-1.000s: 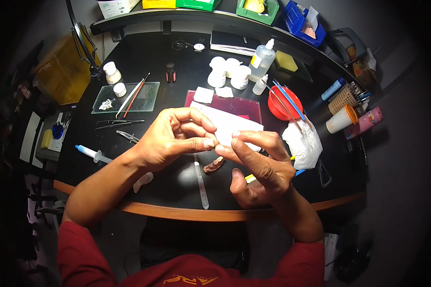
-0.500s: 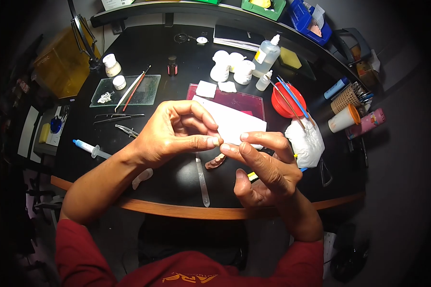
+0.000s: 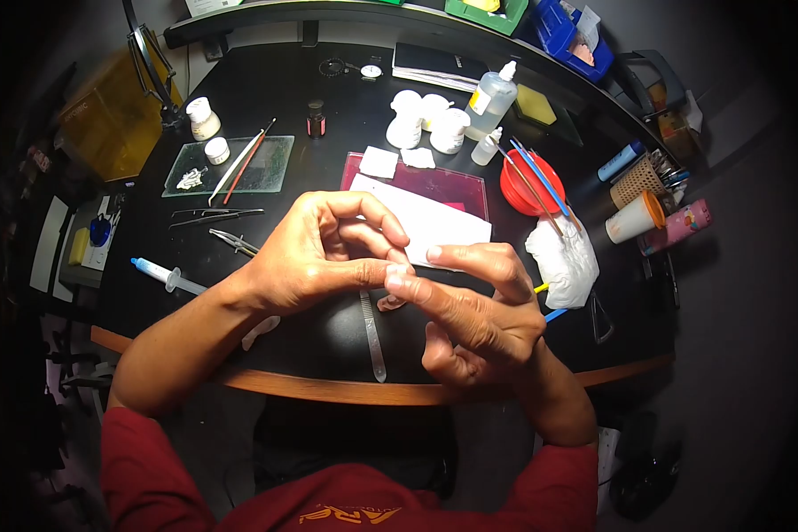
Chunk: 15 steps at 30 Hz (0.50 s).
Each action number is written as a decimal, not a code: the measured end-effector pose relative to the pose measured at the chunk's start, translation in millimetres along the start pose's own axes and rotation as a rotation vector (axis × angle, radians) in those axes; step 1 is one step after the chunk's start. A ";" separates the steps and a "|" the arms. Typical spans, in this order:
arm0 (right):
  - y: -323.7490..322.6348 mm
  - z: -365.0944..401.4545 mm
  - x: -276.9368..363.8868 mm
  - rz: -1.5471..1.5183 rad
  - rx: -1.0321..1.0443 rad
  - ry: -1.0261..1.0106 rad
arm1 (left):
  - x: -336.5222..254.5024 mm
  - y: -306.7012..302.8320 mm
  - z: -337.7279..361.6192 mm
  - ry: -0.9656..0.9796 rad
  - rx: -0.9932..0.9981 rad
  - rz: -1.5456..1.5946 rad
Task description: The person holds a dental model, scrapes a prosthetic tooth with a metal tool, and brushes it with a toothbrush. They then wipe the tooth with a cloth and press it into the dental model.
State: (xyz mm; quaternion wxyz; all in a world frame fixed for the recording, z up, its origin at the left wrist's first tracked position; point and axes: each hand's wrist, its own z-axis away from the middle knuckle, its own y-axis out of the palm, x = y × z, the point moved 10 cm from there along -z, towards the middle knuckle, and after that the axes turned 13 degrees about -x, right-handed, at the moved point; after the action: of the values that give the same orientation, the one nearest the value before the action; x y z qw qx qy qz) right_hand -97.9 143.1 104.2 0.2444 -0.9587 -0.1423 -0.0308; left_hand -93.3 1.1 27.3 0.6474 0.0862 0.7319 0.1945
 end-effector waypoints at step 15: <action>-6.2 -2.2 5.2 -0.012 0.024 0.024 | -4.9 0.2 -0.9 0.047 -0.015 -0.004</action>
State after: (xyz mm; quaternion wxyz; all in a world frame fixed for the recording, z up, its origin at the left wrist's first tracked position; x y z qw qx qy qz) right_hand -94.7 148.7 109.7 0.2574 -0.9544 -0.1453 -0.0420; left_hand -93.5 -0.7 32.0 0.6310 0.0754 0.7456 0.2006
